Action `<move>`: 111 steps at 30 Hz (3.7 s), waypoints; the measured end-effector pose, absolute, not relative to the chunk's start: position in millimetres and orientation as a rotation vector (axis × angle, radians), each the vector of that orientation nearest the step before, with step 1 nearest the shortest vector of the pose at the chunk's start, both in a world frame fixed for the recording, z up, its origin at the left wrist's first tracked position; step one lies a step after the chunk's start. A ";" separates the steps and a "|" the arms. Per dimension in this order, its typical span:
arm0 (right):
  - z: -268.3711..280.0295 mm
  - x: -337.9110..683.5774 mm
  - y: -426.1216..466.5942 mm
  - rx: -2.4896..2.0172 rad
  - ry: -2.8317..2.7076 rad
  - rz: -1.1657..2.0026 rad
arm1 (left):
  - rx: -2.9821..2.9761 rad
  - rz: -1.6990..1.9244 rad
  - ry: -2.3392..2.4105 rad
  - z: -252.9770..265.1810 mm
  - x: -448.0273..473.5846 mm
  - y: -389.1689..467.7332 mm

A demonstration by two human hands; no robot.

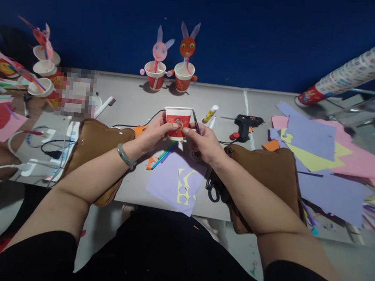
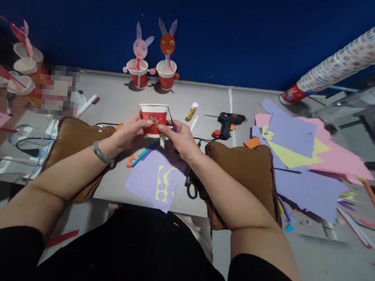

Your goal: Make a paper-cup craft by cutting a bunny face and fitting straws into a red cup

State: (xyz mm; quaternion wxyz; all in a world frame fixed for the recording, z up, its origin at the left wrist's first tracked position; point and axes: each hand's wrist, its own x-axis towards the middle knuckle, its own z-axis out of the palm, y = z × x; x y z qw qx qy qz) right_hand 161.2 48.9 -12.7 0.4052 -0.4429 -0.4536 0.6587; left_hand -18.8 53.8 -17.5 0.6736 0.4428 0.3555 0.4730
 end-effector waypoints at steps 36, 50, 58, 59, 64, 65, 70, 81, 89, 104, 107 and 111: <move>-11.1 159.9 24.1 -1.071 -1.527 1.229 | 1.227 1.327 0.870 -22.8 -19.4 47.1; -11.9 157.4 24.7 -1.130 -1.602 1.242 | 1.206 1.340 0.913 -23.1 -19.4 47.2; -14.2 157.8 26.2 -1.122 -1.611 1.238 | 1.197 1.334 0.899 -21.1 -19.2 44.7; -14.3 157.7 26.1 -1.122 -1.612 1.241 | 1.193 1.336 0.905 -20.9 -19.0 44.9; -14.8 157.2 26.4 -1.124 -1.591 1.279 | 1.173 1.339 0.916 -20.1 -18.4 47.7; -14.8 157.0 26.6 -1.119 -1.582 1.295 | 1.168 1.340 0.905 -19.7 -18.5 48.2; -15.5 156.4 28.8 -1.091 -1.521 1.377 | 1.194 1.346 0.881 -20.6 -20.7 52.0; -16.0 156.2 26.5 -1.074 -1.504 1.324 | 1.568 1.458 1.101 -45.1 -33.9 67.9; -13.9 155.8 24.8 -1.090 -1.516 1.288 | 1.757 1.552 1.077 -35.6 -31.0 63.9; -16.5 155.0 23.6 -1.061 -1.547 1.334 | 1.587 1.408 1.135 -22.9 -32.6 57.3; -16.9 155.7 24.5 -1.081 -1.580 1.308 | 1.615 1.407 1.134 -23.8 -33.4 58.1; -17.5 156.7 26.2 -1.101 -1.620 1.301 | 1.656 1.409 1.105 -26.6 -34.3 59.2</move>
